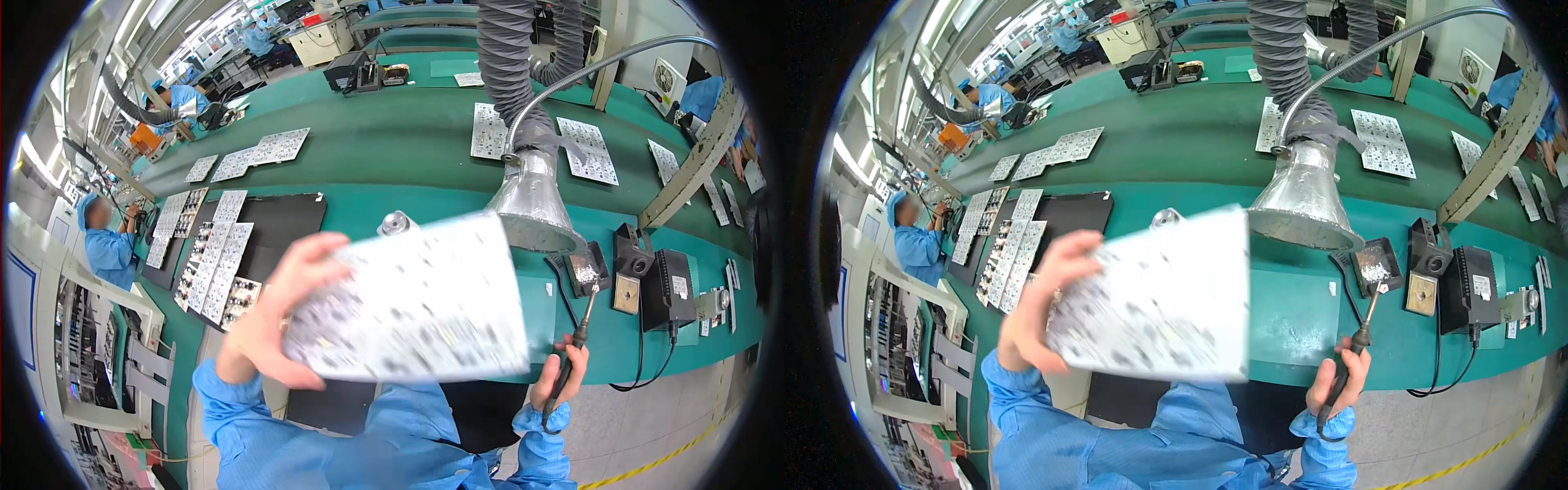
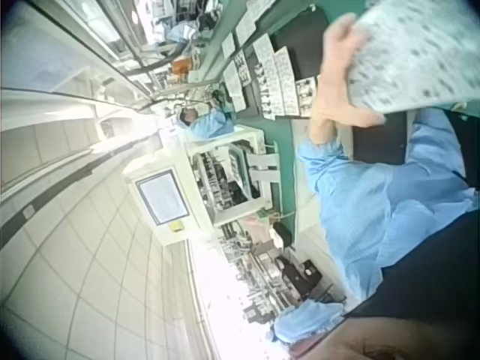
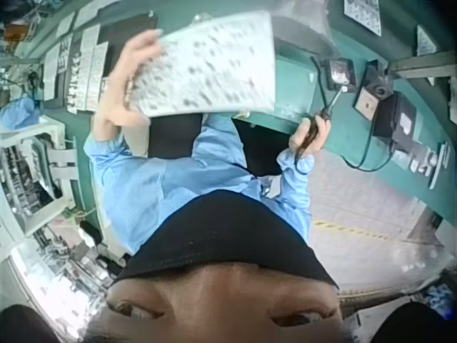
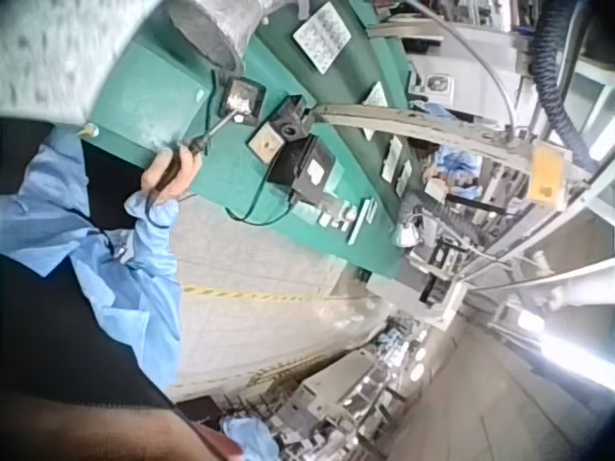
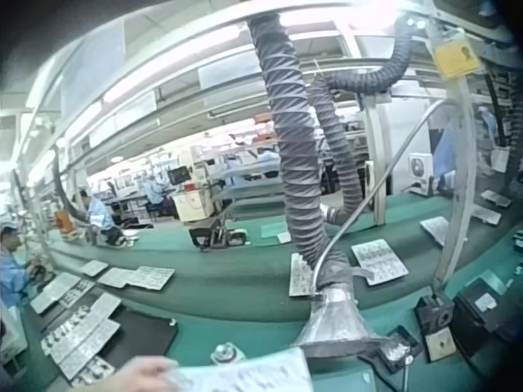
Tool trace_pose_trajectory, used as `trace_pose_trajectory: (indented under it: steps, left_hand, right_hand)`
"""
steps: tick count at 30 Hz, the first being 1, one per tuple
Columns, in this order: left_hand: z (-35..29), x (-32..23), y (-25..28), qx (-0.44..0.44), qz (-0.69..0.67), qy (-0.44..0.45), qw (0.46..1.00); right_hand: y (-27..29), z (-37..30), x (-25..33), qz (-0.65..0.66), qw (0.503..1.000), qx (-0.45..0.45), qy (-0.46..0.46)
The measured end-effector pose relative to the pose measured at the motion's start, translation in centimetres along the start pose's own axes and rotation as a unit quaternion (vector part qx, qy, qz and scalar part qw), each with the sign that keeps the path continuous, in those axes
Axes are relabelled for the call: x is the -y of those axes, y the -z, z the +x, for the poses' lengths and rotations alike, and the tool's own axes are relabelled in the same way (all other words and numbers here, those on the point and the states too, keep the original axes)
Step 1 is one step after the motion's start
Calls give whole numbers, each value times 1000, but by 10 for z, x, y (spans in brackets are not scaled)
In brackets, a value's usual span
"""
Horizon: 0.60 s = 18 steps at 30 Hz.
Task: Soldering components onto a printed circuit board.
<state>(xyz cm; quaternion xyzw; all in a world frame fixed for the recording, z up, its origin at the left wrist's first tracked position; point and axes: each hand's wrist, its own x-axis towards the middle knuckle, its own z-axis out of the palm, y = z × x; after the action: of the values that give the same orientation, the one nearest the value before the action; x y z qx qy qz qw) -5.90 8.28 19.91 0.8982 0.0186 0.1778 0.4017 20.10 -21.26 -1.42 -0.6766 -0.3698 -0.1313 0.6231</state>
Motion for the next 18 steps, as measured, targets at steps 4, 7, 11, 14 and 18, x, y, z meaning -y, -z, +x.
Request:
trace_pose_trajectory:
  steps: [4,7,11,14,18]
  left_hand:
    - [-2,-4,-67,48,16,0,999]
    - [2,12,-103,47,16,2,999]
    - [10,30,-131,58,21,28,998]
    - [18,41,-143,60,31,18,998]
    - [24,53,-156,64,26,-7,998]
  right_hand:
    - [11,-3,18,59,994,-73,56]
    - [30,0,46,60,985,-56,154]
    - [41,10,79,-7,978,152,144]
    - [36,20,81,-112,959,192,176]
    - [28,24,70,-126,955,226,144]
